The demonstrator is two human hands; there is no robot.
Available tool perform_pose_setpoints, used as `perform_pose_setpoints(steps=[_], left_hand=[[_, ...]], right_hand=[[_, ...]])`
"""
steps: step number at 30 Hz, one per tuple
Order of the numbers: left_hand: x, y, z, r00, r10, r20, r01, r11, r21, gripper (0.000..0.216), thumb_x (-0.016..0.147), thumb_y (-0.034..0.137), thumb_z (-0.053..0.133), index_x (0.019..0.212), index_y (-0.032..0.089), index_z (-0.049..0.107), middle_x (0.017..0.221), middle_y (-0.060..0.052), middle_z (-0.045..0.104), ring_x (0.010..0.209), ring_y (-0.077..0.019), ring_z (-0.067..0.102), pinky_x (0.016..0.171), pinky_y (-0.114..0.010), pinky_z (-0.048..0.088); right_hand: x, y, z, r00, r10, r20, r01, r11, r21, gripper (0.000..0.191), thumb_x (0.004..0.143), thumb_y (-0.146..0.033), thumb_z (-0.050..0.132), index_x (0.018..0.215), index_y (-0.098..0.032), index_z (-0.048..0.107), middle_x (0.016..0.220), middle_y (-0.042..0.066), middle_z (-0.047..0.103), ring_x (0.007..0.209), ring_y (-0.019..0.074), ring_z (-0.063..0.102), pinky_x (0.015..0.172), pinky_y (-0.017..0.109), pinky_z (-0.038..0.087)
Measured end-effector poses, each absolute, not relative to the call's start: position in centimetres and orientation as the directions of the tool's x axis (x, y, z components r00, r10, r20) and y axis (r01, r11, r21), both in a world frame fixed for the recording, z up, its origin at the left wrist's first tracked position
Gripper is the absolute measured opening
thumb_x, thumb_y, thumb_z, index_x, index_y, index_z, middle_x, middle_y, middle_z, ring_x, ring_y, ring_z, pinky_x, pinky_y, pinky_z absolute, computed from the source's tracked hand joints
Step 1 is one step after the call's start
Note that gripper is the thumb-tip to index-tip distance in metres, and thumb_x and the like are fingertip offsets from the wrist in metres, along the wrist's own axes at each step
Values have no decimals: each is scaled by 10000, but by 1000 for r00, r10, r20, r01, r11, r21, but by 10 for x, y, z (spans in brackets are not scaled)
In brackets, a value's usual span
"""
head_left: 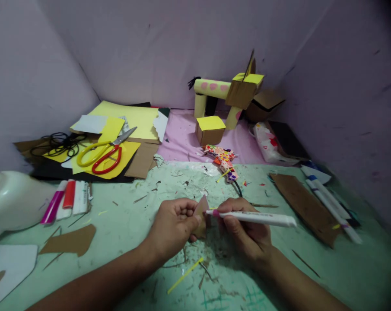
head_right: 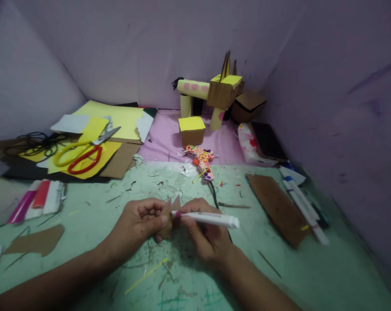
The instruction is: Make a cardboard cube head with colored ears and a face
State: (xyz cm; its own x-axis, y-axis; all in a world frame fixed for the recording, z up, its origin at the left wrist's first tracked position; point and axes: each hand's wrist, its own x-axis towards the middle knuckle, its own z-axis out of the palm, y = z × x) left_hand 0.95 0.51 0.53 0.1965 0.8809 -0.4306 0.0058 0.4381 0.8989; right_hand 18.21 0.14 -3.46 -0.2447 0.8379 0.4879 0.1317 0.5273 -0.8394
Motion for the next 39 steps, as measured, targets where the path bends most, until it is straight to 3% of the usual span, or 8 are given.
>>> perform_pose_setpoints(steps=[11,23,32,39], left_hand=[[8,6,4,196,881,-430,-22,442,897,204,591,282,674,724,133,634,564,13,578,490,-110,532,428,-224,460],[8,6,5,204,878,-434,-66,455,888,196,574,261,692,708,132,629,566,13,590,505,-111,542,427,-215,461],[8,6,4,186,882,-434,-49,449,892,201,580,254,679,724,127,621,559,12,593,499,-110,537,433,-219,464],[8,7,5,187,887,-422,-71,441,895,211,574,254,695,719,118,624,548,16,585,484,-103,521,425,-221,460]], right_hand=[[177,0,-31,-153,856,493,27,503,-864,119,939,-258,464,996,-223,562,695,9,606,569,138,563,501,247,440],[179,4,-31,-267,802,534,155,583,-798,106,910,-215,480,954,-201,576,763,37,604,613,145,578,528,254,463],[181,-2,-23,-366,836,409,116,477,-871,172,906,-292,480,839,-176,588,626,17,576,499,128,511,452,242,396],[180,1,-24,-267,824,500,123,543,-830,106,895,-220,488,896,-187,590,693,25,592,562,135,558,489,238,428]])
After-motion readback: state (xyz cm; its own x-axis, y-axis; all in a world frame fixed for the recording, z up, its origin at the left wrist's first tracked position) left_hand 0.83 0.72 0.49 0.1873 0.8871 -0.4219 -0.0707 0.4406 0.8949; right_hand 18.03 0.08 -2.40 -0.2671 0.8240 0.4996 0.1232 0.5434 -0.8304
